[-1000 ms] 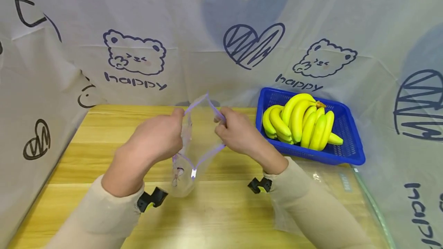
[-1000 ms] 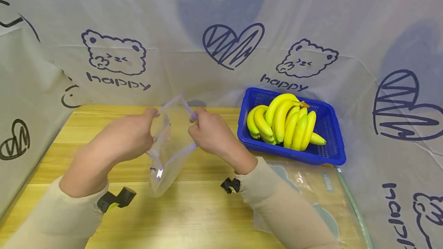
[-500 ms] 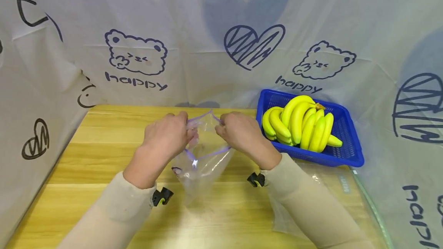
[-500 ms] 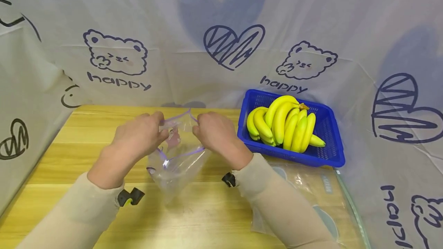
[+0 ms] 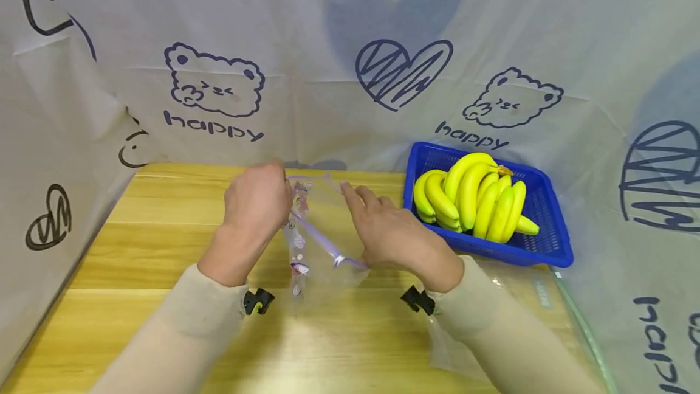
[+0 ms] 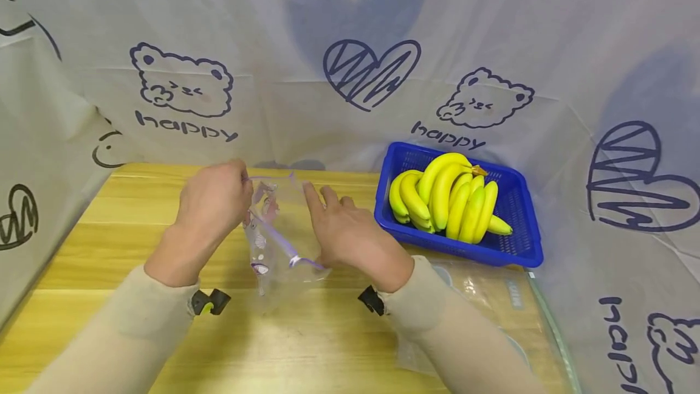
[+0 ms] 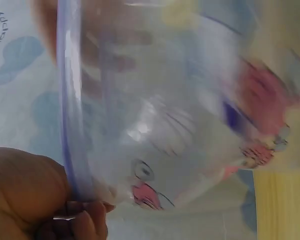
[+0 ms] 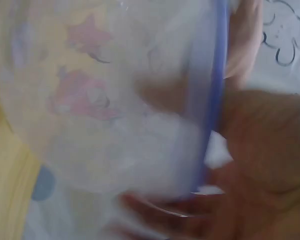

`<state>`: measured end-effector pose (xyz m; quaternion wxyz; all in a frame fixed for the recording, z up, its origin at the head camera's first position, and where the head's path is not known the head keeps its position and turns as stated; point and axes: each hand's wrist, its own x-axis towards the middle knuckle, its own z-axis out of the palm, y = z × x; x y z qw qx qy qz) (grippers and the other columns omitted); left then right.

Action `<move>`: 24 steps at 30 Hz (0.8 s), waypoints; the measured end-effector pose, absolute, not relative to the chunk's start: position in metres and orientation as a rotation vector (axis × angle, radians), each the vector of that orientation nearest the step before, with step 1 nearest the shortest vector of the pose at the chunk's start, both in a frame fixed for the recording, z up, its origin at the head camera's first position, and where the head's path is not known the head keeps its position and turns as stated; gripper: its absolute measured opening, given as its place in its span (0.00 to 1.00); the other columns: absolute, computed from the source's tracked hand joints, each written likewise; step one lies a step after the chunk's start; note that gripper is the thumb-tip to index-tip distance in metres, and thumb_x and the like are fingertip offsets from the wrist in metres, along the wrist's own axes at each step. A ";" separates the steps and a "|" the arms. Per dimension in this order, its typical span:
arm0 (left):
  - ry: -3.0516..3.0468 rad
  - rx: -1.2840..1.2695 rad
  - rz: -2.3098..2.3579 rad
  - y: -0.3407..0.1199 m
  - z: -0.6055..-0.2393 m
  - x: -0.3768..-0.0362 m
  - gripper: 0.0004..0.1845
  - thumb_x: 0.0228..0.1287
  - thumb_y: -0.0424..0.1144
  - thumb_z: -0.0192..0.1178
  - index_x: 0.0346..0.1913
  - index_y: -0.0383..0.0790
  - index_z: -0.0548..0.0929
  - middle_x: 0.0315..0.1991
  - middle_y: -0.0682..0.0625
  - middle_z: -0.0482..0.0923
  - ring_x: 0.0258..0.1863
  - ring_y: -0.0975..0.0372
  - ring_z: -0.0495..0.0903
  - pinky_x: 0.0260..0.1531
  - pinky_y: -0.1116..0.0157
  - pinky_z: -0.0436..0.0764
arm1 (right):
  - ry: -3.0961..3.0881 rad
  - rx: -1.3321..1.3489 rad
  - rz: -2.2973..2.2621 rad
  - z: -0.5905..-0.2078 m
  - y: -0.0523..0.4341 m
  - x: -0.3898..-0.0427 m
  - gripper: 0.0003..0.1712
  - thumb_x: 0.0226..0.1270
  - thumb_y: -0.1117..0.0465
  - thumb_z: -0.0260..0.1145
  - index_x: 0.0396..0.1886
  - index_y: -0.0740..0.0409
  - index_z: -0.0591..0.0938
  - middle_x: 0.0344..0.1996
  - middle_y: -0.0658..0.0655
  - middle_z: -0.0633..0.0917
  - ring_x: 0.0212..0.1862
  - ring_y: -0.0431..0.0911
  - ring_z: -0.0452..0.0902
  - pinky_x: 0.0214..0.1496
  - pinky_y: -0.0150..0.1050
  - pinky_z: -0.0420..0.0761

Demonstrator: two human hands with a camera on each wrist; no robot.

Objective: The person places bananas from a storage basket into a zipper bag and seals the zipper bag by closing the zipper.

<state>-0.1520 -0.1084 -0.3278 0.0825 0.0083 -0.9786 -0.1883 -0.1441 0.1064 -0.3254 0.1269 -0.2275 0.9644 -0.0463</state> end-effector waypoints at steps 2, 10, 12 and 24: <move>-2.910 -0.003 -0.581 -0.107 -0.327 -0.151 0.09 0.73 0.35 0.51 0.34 0.37 0.78 0.28 0.39 0.82 0.30 0.40 0.85 0.26 0.43 0.82 | 2.929 -0.637 -0.229 -0.325 0.107 -0.150 0.44 0.66 0.53 0.75 0.78 0.57 0.67 0.65 0.62 0.80 0.57 0.57 0.83 0.47 0.53 0.85; -3.078 -0.085 -0.568 -0.112 -0.318 -0.125 0.08 0.70 0.37 0.54 0.32 0.40 0.78 0.25 0.46 0.77 0.24 0.52 0.76 0.19 0.54 0.74 | 3.188 -0.580 -0.476 -0.339 0.105 -0.179 0.10 0.72 0.60 0.62 0.28 0.52 0.82 0.25 0.51 0.80 0.27 0.49 0.76 0.25 0.44 0.74; -3.077 -0.073 -0.519 -0.115 -0.320 -0.122 0.09 0.67 0.35 0.54 0.28 0.40 0.76 0.22 0.45 0.74 0.23 0.52 0.75 0.18 0.53 0.74 | 3.219 -0.547 -0.435 -0.342 0.108 -0.185 0.09 0.72 0.59 0.63 0.30 0.53 0.84 0.28 0.53 0.81 0.29 0.50 0.78 0.27 0.47 0.77; -2.907 -0.162 -0.336 -0.100 -0.351 -0.132 0.10 0.70 0.38 0.58 0.31 0.38 0.80 0.27 0.45 0.79 0.30 0.48 0.78 0.38 0.44 0.78 | 3.209 -0.548 -0.362 -0.358 0.108 -0.194 0.10 0.74 0.56 0.64 0.36 0.54 0.88 0.33 0.55 0.83 0.33 0.51 0.81 0.32 0.50 0.82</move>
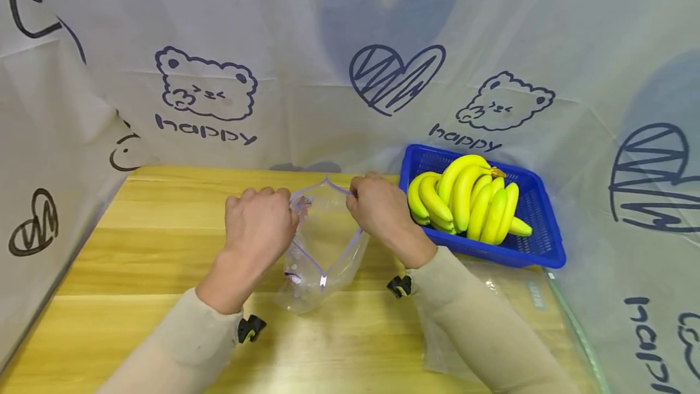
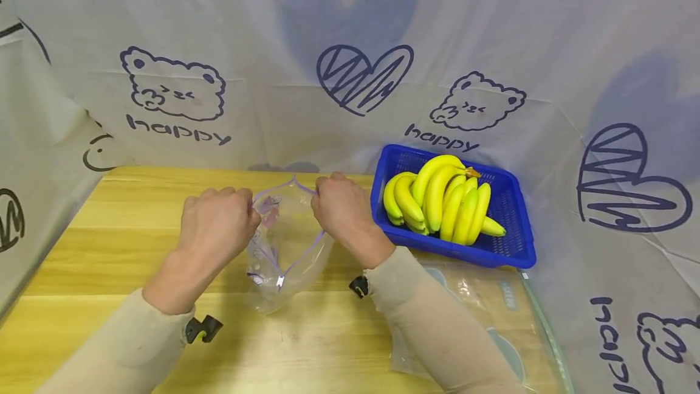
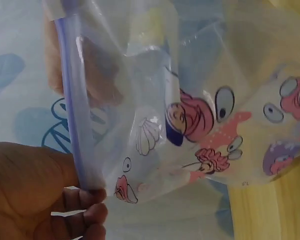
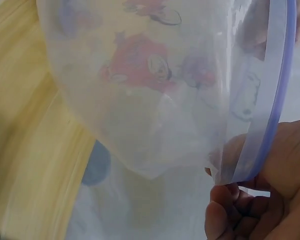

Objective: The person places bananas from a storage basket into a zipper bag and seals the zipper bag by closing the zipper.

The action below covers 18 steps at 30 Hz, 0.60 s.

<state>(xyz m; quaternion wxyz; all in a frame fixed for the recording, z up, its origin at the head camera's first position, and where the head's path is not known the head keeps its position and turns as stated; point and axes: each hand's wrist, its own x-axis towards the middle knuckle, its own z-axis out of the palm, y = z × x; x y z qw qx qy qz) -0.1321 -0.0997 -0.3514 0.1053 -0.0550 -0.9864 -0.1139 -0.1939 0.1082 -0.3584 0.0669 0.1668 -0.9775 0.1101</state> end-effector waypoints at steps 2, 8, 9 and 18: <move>-2.889 -0.159 -0.368 -0.099 -0.353 -0.131 0.12 0.71 0.41 0.59 0.29 0.39 0.78 0.26 0.45 0.77 0.28 0.48 0.77 0.37 0.46 0.76 | -2.941 0.484 0.316 -0.360 0.110 -0.196 0.10 0.74 0.56 0.64 0.35 0.54 0.88 0.32 0.55 0.83 0.34 0.51 0.81 0.33 0.51 0.82; -2.930 -0.184 -0.371 -0.100 -0.357 -0.127 0.14 0.70 0.40 0.56 0.25 0.41 0.74 0.23 0.47 0.75 0.25 0.50 0.74 0.34 0.46 0.73 | -2.922 0.397 0.302 -0.368 0.109 -0.202 0.10 0.73 0.56 0.64 0.32 0.54 0.86 0.30 0.54 0.82 0.32 0.53 0.82 0.31 0.53 0.82; -2.945 -0.186 -0.355 -0.100 -0.359 -0.128 0.14 0.70 0.39 0.55 0.25 0.40 0.75 0.23 0.47 0.75 0.26 0.50 0.75 0.35 0.45 0.74 | -2.932 0.401 0.300 -0.371 0.108 -0.203 0.10 0.73 0.56 0.64 0.33 0.54 0.86 0.30 0.54 0.82 0.32 0.53 0.82 0.31 0.53 0.82; -2.990 -0.076 -0.399 -0.106 -0.376 -0.143 0.14 0.73 0.42 0.55 0.29 0.38 0.77 0.28 0.42 0.80 0.31 0.46 0.79 0.43 0.41 0.76 | -3.016 0.315 0.523 -0.379 0.108 -0.195 0.22 0.73 0.49 0.64 0.57 0.58 0.83 0.43 0.56 0.85 0.39 0.52 0.83 0.39 0.50 0.83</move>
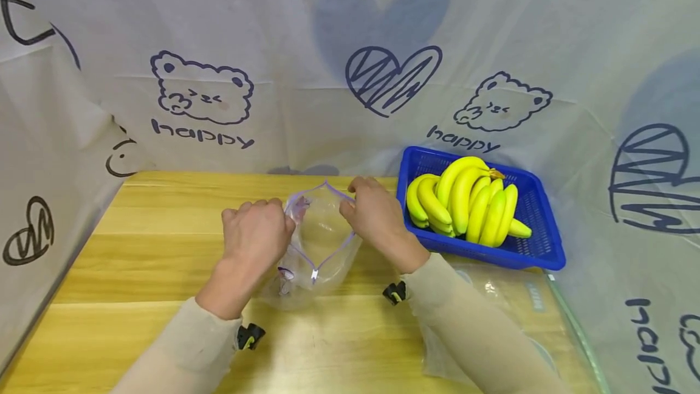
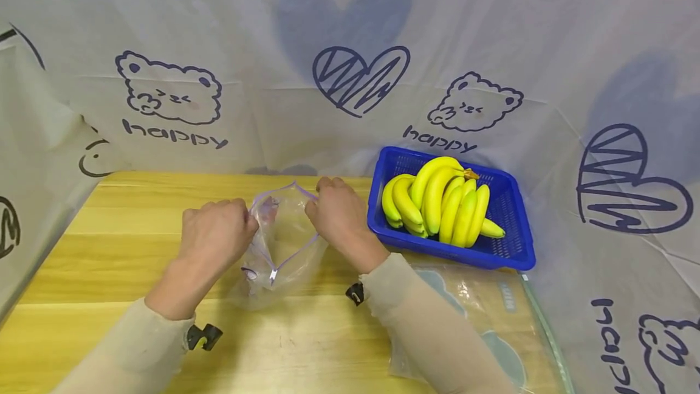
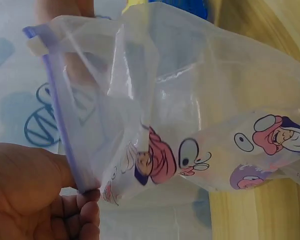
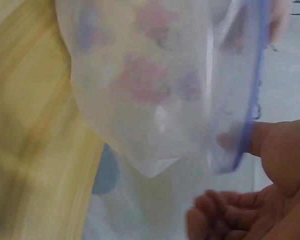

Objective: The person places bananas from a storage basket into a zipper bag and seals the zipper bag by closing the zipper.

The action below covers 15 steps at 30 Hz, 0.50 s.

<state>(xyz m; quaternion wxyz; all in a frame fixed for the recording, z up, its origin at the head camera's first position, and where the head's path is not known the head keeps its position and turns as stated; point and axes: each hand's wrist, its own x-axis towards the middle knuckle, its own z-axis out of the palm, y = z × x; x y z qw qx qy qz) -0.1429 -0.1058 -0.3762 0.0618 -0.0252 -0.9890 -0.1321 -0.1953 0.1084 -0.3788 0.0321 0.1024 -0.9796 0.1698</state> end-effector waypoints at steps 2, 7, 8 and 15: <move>-2.980 -0.045 -0.430 -0.110 -0.375 -0.143 0.14 0.72 0.41 0.53 0.28 0.38 0.76 0.27 0.42 0.79 0.31 0.45 0.80 0.42 0.40 0.76 | -3.047 0.290 0.595 -0.376 0.112 -0.187 0.31 0.71 0.48 0.66 0.66 0.61 0.77 0.36 0.56 0.86 0.32 0.50 0.81 0.34 0.48 0.82; -3.037 0.002 -0.470 -0.121 -0.369 -0.142 0.13 0.71 0.39 0.52 0.28 0.37 0.77 0.26 0.41 0.79 0.30 0.44 0.81 0.39 0.39 0.77 | -3.141 0.311 0.655 -0.374 0.122 -0.176 0.36 0.67 0.61 0.66 0.73 0.65 0.68 0.14 0.51 0.73 0.16 0.45 0.65 0.18 0.40 0.66; -3.063 -0.005 -0.473 -0.123 -0.366 -0.141 0.13 0.71 0.40 0.53 0.27 0.38 0.77 0.26 0.42 0.78 0.29 0.45 0.80 0.39 0.40 0.77 | -3.145 0.306 0.657 -0.374 0.125 -0.177 0.34 0.66 0.63 0.65 0.71 0.65 0.69 0.15 0.51 0.73 0.16 0.44 0.65 0.18 0.39 0.65; -3.034 -0.082 -0.577 -0.114 -0.351 -0.134 0.24 0.79 0.51 0.49 0.22 0.44 0.72 0.18 0.49 0.72 0.21 0.52 0.75 0.27 0.50 0.73 | -3.029 0.373 0.731 -0.371 0.122 -0.179 0.17 0.73 0.54 0.67 0.54 0.59 0.80 0.32 0.51 0.85 0.25 0.45 0.77 0.29 0.40 0.76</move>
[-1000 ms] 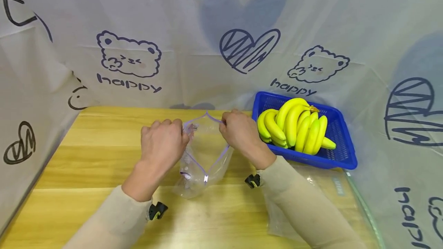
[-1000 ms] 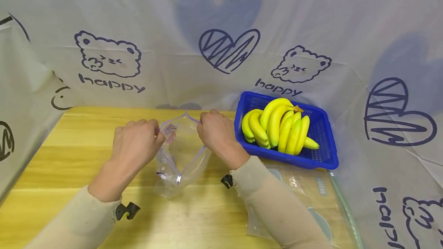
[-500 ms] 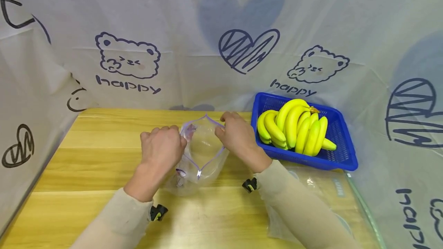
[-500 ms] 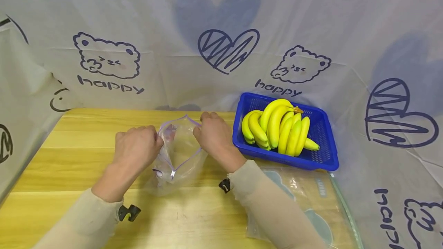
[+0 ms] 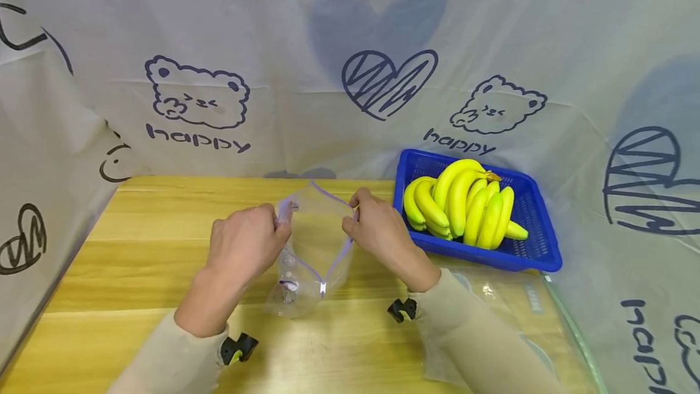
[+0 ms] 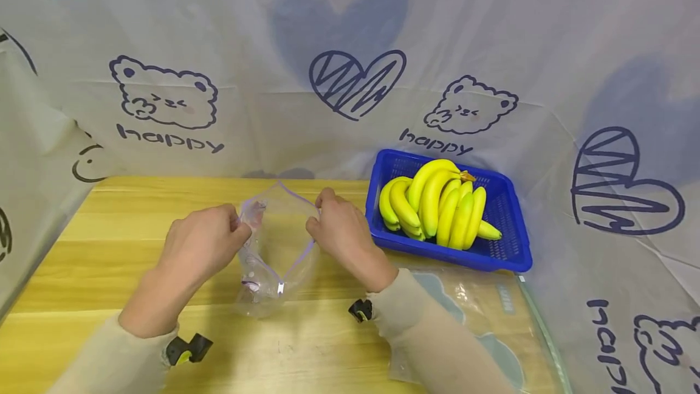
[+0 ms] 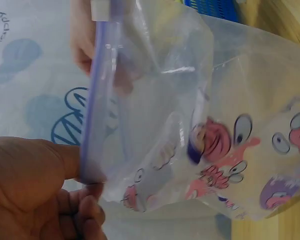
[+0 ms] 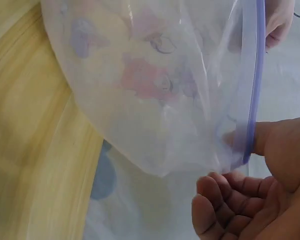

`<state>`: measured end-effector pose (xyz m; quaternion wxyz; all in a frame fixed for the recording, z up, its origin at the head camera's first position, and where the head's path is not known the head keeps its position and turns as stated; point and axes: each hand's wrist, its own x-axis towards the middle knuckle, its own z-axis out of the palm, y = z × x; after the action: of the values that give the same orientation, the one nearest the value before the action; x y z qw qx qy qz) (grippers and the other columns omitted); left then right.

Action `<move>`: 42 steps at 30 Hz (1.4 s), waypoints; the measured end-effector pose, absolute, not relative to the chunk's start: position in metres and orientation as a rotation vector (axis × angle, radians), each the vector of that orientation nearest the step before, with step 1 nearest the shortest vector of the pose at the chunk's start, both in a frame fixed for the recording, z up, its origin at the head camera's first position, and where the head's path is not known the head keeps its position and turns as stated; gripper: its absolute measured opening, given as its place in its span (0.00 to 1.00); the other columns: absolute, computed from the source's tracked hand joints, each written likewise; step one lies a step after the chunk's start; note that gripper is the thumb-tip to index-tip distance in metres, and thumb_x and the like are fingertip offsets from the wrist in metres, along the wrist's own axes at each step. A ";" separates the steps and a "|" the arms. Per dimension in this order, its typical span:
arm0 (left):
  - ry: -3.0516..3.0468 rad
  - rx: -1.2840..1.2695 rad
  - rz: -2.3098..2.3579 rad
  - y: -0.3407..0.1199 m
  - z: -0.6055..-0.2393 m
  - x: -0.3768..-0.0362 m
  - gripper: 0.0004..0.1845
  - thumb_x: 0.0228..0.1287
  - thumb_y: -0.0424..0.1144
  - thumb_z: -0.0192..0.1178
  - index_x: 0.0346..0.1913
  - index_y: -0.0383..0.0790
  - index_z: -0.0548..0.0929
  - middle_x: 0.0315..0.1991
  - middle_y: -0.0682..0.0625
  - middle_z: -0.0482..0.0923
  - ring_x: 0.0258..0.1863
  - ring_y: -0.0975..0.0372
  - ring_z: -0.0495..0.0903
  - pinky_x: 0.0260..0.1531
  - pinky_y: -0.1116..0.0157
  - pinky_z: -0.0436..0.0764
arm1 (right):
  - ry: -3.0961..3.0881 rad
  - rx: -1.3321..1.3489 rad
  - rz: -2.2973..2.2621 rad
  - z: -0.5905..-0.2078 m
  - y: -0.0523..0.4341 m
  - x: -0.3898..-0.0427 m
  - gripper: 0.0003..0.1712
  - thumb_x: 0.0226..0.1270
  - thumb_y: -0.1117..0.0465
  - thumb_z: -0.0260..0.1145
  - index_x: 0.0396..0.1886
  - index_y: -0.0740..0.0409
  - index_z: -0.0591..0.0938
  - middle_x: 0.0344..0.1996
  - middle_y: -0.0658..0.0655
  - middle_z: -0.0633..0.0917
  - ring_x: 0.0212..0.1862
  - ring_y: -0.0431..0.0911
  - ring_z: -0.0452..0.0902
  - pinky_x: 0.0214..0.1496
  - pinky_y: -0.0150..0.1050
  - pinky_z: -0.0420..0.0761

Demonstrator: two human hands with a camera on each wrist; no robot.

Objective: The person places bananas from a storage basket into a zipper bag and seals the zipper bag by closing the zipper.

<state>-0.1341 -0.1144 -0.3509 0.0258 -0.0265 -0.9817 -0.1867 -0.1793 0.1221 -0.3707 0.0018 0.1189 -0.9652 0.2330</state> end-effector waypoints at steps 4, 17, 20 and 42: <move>-2.985 -0.077 -0.614 -0.104 -0.356 -0.138 0.22 0.78 0.51 0.51 0.25 0.44 0.74 0.20 0.48 0.74 0.21 0.51 0.76 0.31 0.48 0.74 | -2.929 0.402 0.789 -0.370 0.125 -0.176 0.18 0.75 0.46 0.68 0.47 0.57 0.84 0.38 0.53 0.86 0.35 0.47 0.81 0.40 0.44 0.82; -3.024 -0.008 -0.731 -0.107 -0.365 -0.143 0.16 0.72 0.48 0.54 0.26 0.45 0.74 0.20 0.50 0.72 0.22 0.54 0.73 0.33 0.51 0.71 | -2.897 0.200 0.608 -0.377 0.202 -0.180 0.23 0.76 0.44 0.66 0.49 0.60 0.86 0.41 0.61 0.87 0.41 0.54 0.83 0.46 0.53 0.83; -3.020 0.007 -0.744 -0.111 -0.367 -0.142 0.17 0.72 0.48 0.52 0.25 0.45 0.72 0.19 0.50 0.70 0.21 0.55 0.72 0.31 0.52 0.69 | -2.926 0.104 0.542 -0.381 0.231 -0.183 0.25 0.77 0.45 0.65 0.52 0.63 0.86 0.47 0.64 0.88 0.47 0.59 0.85 0.50 0.58 0.83; -3.021 0.018 -0.766 -0.122 -0.371 -0.145 0.19 0.75 0.51 0.55 0.25 0.46 0.73 0.19 0.51 0.71 0.22 0.55 0.73 0.29 0.52 0.70 | -3.191 -0.482 0.697 -0.406 0.378 -0.194 0.47 0.66 0.34 0.70 0.53 0.78 0.74 0.48 0.76 0.78 0.50 0.68 0.76 0.49 0.58 0.80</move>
<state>-0.1454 -0.1219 -0.3709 0.0124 0.0057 -0.9692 -0.2458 -0.1938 0.3780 -0.4061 -0.0802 -0.1456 -0.9634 0.2104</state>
